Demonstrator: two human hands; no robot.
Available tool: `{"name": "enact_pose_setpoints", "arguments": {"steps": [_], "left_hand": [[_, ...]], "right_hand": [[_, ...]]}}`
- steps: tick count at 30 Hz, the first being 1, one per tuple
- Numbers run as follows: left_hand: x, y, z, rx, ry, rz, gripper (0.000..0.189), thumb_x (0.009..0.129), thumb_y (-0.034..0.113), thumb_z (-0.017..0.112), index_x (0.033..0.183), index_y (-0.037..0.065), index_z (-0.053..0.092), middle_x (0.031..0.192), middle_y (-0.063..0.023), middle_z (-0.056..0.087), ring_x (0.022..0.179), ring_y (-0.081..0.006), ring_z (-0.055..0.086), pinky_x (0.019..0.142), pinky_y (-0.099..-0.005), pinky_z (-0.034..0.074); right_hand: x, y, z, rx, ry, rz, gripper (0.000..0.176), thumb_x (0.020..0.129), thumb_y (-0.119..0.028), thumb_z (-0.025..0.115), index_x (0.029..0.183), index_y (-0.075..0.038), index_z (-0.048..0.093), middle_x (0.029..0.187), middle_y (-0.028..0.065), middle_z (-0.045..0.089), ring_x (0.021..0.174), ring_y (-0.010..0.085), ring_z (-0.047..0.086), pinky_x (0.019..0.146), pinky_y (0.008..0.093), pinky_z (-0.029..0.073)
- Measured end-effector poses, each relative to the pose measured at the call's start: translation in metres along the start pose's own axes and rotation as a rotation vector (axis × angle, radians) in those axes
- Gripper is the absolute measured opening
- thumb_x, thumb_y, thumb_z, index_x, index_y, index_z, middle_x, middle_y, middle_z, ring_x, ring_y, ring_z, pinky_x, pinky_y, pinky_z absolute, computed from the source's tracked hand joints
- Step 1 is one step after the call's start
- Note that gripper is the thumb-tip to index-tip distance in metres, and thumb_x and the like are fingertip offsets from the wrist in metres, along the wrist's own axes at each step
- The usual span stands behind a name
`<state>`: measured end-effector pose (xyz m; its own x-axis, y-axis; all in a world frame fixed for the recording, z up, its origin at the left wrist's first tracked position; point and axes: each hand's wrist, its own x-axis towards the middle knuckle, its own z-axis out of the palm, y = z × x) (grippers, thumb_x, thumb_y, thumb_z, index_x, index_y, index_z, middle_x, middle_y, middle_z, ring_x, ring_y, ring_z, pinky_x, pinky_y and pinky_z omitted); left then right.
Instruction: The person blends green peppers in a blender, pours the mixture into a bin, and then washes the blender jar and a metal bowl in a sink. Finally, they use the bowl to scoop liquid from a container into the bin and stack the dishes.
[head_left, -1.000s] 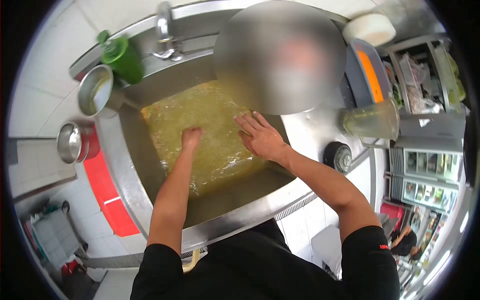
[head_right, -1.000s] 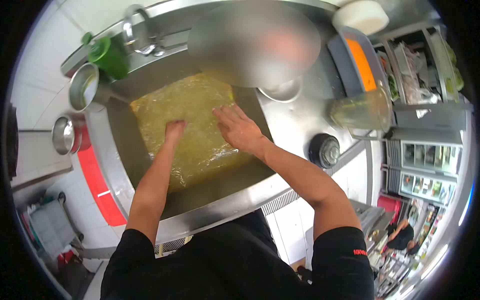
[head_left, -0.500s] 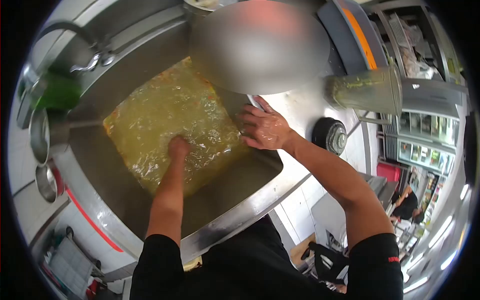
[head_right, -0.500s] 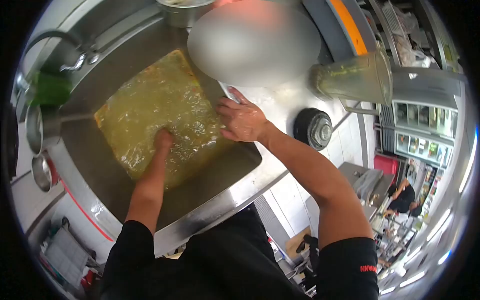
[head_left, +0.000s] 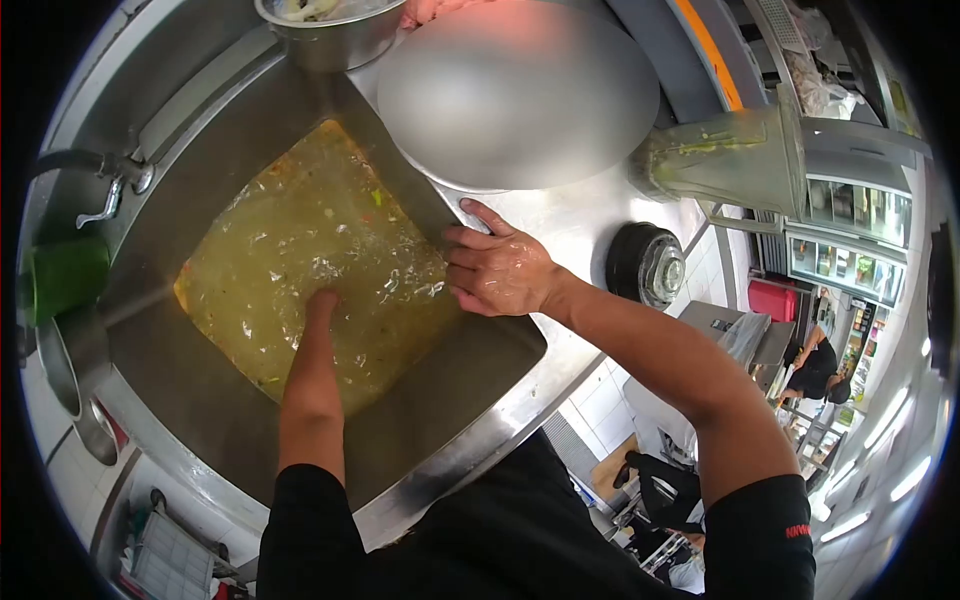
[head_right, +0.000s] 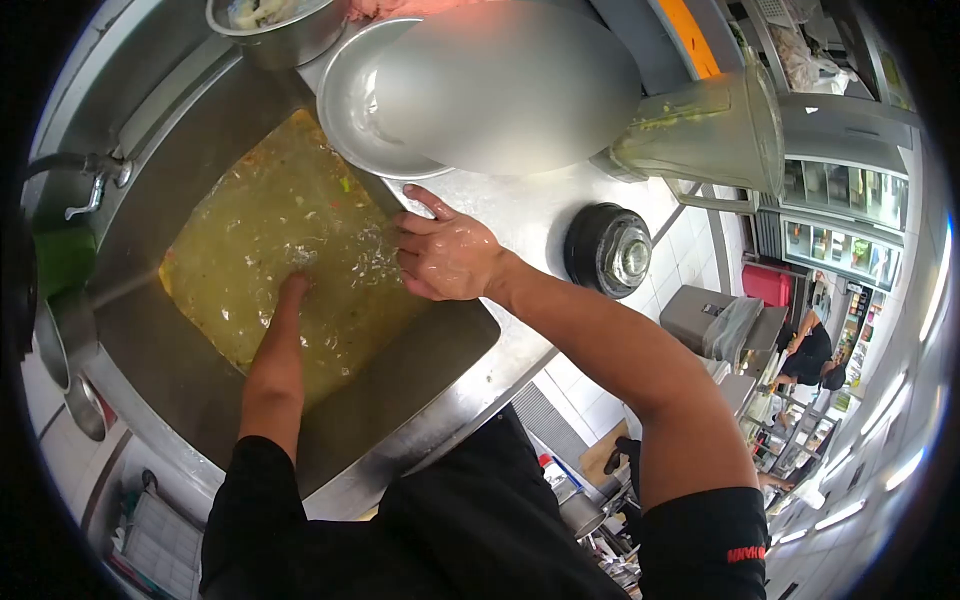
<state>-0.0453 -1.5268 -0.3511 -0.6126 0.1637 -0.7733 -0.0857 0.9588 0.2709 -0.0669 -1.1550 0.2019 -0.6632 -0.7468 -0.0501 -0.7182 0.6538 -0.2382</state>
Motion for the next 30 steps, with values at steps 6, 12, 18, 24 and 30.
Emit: {"name": "enact_pose_setpoints", "arguments": {"steps": [6, 12, 18, 24, 30], "left_hand": [[-0.075, 0.031, -0.087, -0.049, 0.000, 0.114, 0.036, 0.090, 0.035, 0.052, 0.103, 0.008, 0.072, 0.107, -0.0188, 0.069, 0.100, -0.0357, 0.067, 0.085, -0.0462, 0.053], [-0.074, 0.029, -0.074, 0.242, 0.051, 0.277, 0.038, 0.090, 0.037, 0.051, 0.099, 0.007, 0.072, 0.100, -0.0188, 0.071, 0.092, -0.0382, 0.068, 0.083, -0.0467, 0.053], [-0.102, 0.047, -0.101, -0.057, 0.097, 0.039, 0.039, 0.090, 0.036, 0.049, 0.101, 0.007, 0.072, 0.107, -0.0195, 0.070, 0.095, -0.0391, 0.067, 0.085, -0.0465, 0.053], [-0.079, 0.024, -0.067, -0.046, 0.123, 0.135, 0.040, 0.091, 0.035, 0.048, 0.104, 0.006, 0.072, 0.110, -0.0196, 0.069, 0.096, -0.0381, 0.067, 0.087, -0.0464, 0.052], [-0.075, 0.047, -0.087, 0.480, -0.030, 0.302, 0.039, 0.091, 0.034, 0.047, 0.105, 0.007, 0.072, 0.111, -0.0195, 0.069, 0.098, -0.0360, 0.067, 0.089, -0.0445, 0.052]], "right_hand": [[-0.001, 0.002, 0.002, 0.001, 0.032, -0.014, 0.017, 0.077, -0.028, 0.066, 0.073, -0.011, 0.066, 0.086, 0.0008, 0.064, 0.115, 0.0202, 0.053, 0.119, 0.0527, 0.023], [-0.003, 0.001, 0.001, 0.017, 0.030, -0.018, 0.017, 0.077, -0.027, 0.065, 0.071, -0.012, 0.067, 0.086, 0.0004, 0.064, 0.114, 0.0197, 0.053, 0.119, 0.0523, 0.023], [-0.003, 0.002, 0.004, 0.018, 0.014, -0.004, 0.017, 0.077, -0.028, 0.067, 0.074, -0.011, 0.067, 0.092, 0.0000, 0.065, 0.117, 0.0195, 0.053, 0.119, 0.0531, 0.024], [-0.003, 0.001, 0.002, 0.021, 0.017, 0.017, 0.020, 0.077, -0.028, 0.068, 0.069, -0.010, 0.066, 0.085, 0.0008, 0.063, 0.114, 0.0195, 0.054, 0.116, 0.0606, 0.022], [-0.006, -0.001, 0.004, 0.053, -0.025, 0.072, 0.023, 0.078, -0.030, 0.066, 0.069, -0.009, 0.067, 0.081, 0.0001, 0.063, 0.113, 0.0180, 0.054, 0.112, 0.0697, 0.018]]}}
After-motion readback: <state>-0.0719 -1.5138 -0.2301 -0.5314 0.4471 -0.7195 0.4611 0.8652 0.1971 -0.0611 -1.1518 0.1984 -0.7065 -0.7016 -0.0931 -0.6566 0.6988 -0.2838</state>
